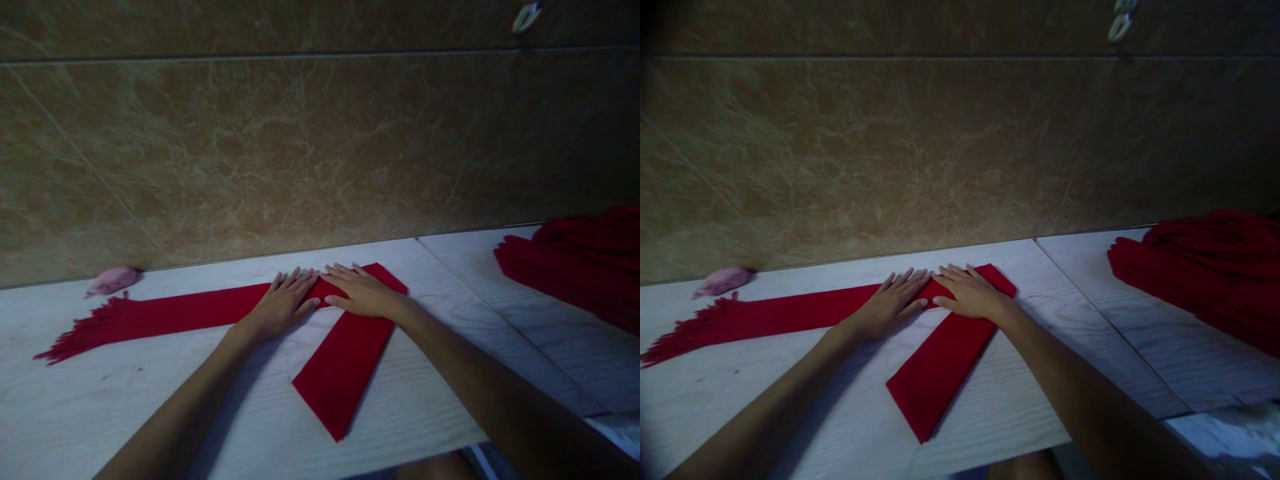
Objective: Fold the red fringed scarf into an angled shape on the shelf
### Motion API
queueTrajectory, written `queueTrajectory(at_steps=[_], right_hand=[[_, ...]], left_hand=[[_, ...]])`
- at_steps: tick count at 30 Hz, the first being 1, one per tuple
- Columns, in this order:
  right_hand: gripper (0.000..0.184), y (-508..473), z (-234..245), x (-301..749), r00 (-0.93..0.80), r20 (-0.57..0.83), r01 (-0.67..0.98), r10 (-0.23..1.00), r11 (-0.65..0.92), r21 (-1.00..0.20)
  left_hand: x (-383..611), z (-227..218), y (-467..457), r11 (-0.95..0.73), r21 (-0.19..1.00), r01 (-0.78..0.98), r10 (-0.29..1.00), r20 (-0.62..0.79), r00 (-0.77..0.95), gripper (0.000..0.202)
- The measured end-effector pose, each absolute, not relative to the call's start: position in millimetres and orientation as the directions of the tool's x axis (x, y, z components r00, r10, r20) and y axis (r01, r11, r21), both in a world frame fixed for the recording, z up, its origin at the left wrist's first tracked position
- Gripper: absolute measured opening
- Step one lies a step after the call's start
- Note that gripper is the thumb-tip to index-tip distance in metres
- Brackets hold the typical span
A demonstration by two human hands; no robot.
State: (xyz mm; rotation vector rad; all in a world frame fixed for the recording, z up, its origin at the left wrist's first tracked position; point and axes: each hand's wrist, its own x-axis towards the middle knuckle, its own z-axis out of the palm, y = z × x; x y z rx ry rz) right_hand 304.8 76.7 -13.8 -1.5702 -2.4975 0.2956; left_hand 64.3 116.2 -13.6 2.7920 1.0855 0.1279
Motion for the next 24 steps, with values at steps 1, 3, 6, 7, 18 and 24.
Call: queueTrajectory(at_steps=[1, 3, 6, 7, 18, 24], right_hand=[[0.074, 76.4, -12.4, 305.3, -0.433, 0.028, 0.867, 0.901, 0.424, -0.263], [0.078, 76.1, -9.8, 306.0, -0.44, 0.003, 0.865, 0.898, 0.425, -0.268], [0.083, 76.3, -8.5, 306.7, -0.445, -0.014, 0.864, 0.895, 0.425, -0.268], [0.084, 76.4, -8.8, 306.9, -0.444, -0.011, 0.864, 0.896, 0.425, -0.27], [0.058, 74.4, -15.9, 307.7, -0.419, 0.122, 0.838, 0.9, 0.435, -0.33], [0.056, 76.3, -18.6, 308.1, -0.428, 0.135, 0.83, 0.894, 0.448, -0.333]], left_hand=[[63.3, -11.9, 115.6, -0.731, 0.158, 0.663, 0.674, 0.017, 0.739, 0.071], [61.6, -9.4, 115.1, -0.734, 0.148, 0.663, 0.67, 0.003, 0.742, 0.071], [60.1, -8.6, 115.0, -0.731, 0.132, 0.67, 0.675, -0.011, 0.738, 0.07], [59.8, -8.9, 114.9, -0.728, 0.128, 0.674, 0.678, -0.013, 0.735, 0.07], [55.9, -9.6, 114.2, -0.738, 0.225, 0.636, 0.656, 0.018, 0.755, 0.066], [56.2, -14.9, 116.0, -0.723, 0.247, 0.645, 0.681, 0.098, 0.726, 0.061]])
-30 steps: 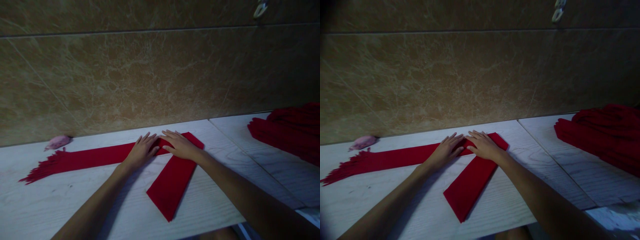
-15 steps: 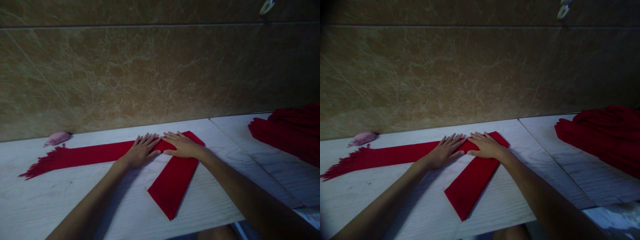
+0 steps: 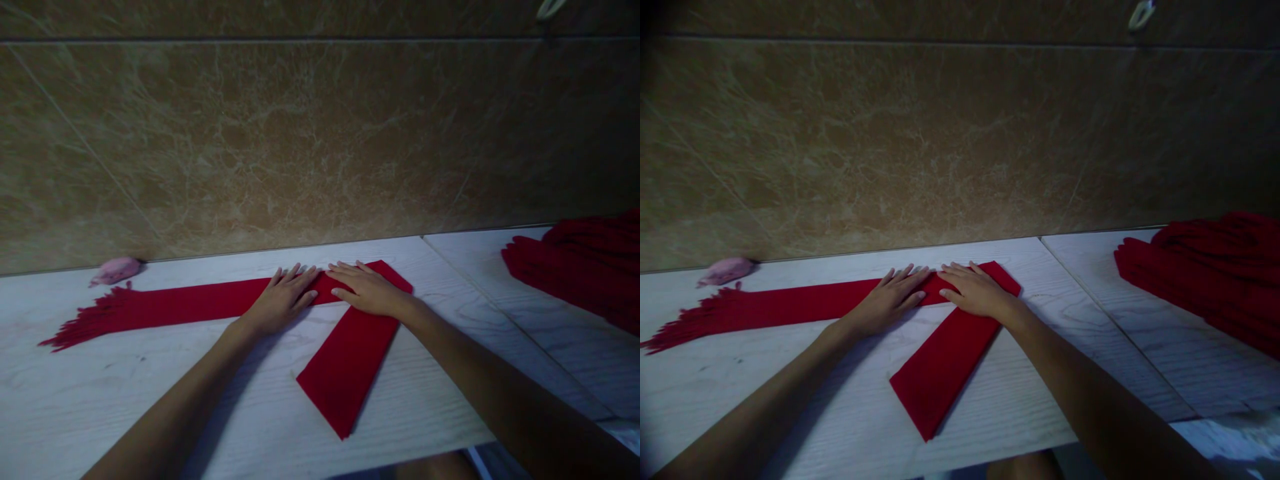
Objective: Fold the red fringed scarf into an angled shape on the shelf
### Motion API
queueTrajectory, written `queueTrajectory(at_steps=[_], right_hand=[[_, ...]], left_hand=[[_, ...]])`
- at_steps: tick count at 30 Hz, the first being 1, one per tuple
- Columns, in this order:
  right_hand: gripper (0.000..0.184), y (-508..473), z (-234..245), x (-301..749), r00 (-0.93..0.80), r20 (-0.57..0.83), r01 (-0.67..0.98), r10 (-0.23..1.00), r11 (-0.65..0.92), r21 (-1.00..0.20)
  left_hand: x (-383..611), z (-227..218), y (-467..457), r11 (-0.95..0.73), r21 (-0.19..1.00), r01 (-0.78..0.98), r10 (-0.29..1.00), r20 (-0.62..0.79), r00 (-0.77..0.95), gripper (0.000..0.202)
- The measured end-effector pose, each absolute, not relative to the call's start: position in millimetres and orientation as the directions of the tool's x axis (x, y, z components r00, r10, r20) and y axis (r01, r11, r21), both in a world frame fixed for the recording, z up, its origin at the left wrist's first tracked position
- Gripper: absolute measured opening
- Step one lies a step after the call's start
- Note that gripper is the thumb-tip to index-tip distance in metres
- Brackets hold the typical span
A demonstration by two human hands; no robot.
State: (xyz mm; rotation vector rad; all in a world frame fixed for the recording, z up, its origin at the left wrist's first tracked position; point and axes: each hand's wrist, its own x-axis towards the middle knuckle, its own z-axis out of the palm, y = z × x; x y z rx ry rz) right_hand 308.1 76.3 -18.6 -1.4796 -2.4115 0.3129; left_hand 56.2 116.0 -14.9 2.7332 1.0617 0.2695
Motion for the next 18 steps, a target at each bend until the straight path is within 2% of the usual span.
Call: queueTrajectory(at_steps=[5, 10, 18], right_hand=[[0.062, 75.7, -17.5, 307.3, -0.409, 0.12, 0.844, 0.905, 0.425, -0.326], [0.063, 74.5, -16.0, 306.2, -0.401, 0.12, 0.852, 0.908, 0.417, -0.317], [0.06, 74.3, -16.4, 305.1, -0.39, 0.147, 0.848, 0.909, 0.416, -0.328]], left_hand=[[57.1, -21.0, 117.2, -0.703, 0.193, 0.684, 0.708, 0.103, 0.699, 0.075], [56.5, -15.9, 115.3, -0.702, 0.199, 0.684, 0.707, 0.073, 0.704, 0.069], [56.2, -10.1, 112.7, -0.713, 0.272, 0.647, 0.691, 0.115, 0.713, 0.061]])
